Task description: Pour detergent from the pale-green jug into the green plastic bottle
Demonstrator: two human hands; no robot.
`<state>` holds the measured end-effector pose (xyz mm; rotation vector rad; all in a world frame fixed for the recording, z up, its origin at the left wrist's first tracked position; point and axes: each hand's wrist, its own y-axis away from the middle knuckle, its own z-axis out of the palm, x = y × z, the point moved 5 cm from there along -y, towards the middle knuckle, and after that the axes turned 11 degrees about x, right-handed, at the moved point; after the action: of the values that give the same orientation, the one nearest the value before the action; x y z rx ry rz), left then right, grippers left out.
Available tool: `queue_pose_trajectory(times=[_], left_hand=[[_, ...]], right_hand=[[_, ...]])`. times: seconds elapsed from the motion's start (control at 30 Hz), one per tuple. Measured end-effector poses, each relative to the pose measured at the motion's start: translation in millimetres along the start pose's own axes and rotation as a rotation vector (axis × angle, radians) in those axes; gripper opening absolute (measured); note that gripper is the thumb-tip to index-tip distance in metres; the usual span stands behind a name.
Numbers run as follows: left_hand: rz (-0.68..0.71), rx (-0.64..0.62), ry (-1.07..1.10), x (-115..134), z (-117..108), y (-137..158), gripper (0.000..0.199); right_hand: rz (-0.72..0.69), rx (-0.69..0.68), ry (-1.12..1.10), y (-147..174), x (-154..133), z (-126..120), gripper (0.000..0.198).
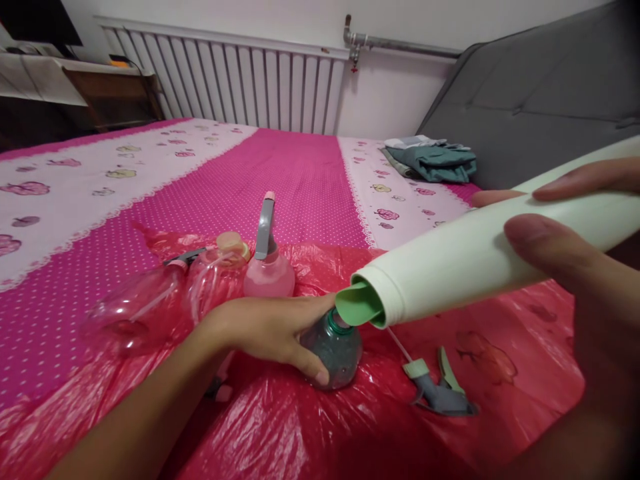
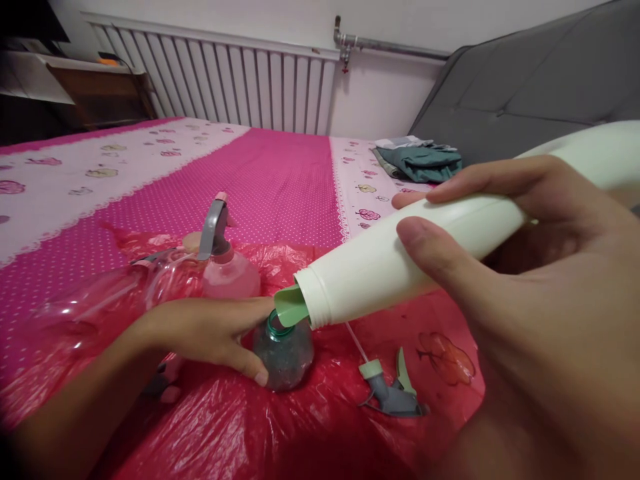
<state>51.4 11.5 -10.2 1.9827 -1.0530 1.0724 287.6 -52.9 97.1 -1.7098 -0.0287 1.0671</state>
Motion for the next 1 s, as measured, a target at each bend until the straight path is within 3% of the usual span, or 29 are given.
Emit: queue_pose_trajectory(times=[0.27,0.4,0.6,0.8,1.0], left_hand=[[-0.014,-0.010,0.018,1,-1,0,0.087],[-0.015,-0.018,0.018,1,0,0,0.091],[0.048,0.009,-0.003,0,-1,0,0.082],[0.054,0.021,-0.012,0,-1,1,0.068],[0.025,0.003,-0.022,0,0,0,0.078]], right_hand=[[-0.001,0.006,0.064,0,-4,2,0.039],[0.006,-0.004,0.072,-6,2,-4,0.050],[0.059,-0.058,0.027,-17,24,-11,0.061],[-0.027,-0.022,0.027,-5,7,-2,0.053],[-0.053,0.008,0.041,0,-2,-1,0.040]])
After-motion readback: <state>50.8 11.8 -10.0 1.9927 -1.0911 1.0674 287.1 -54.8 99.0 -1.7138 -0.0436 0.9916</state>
